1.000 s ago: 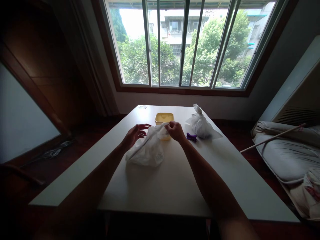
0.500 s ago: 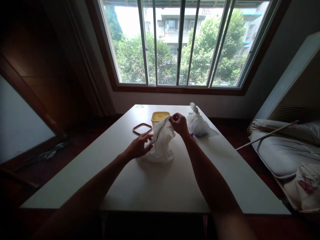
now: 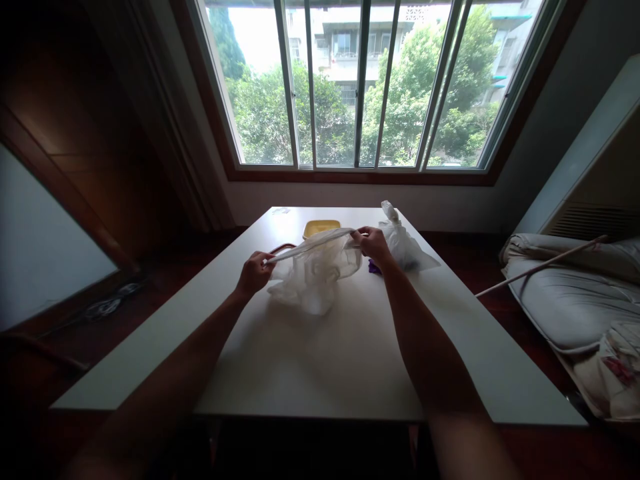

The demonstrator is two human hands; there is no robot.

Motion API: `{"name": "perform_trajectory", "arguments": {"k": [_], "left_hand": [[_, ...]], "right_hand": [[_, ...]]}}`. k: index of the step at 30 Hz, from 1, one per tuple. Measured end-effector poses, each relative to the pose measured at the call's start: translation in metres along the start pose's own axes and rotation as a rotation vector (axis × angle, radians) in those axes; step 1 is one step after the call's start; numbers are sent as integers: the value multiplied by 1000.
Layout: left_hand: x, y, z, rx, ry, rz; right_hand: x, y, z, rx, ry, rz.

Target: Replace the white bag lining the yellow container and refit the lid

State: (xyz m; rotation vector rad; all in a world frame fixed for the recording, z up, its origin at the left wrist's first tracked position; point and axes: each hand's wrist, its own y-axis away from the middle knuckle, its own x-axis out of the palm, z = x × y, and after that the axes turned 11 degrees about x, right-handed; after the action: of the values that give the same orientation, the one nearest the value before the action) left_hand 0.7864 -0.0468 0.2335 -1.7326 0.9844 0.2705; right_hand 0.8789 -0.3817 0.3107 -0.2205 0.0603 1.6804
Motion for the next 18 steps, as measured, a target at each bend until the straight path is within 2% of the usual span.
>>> {"name": "perform_trajectory", "arguments": {"k": [3,6,10,12,15,18], "left_hand": [[-1,-2,9,-69,73,-20],[-5,-6,10,-150,175,-35],[-16,-22,-2,-338,518,-38],[-23,-35,-11,-395,705,-33],[-39,-57,-27,-323,876,-51],[-57,-79,-43,-190,950,-52]], "right_hand": [[-10,1,1,95,-78,138],[-20,0,0,147,-127,223],[-26,1,5,242,-174,237],[-26,6,13,241,-177,256],[-26,19,31,129,-119,283],[-27,30,52,-54,-85,222]]}}
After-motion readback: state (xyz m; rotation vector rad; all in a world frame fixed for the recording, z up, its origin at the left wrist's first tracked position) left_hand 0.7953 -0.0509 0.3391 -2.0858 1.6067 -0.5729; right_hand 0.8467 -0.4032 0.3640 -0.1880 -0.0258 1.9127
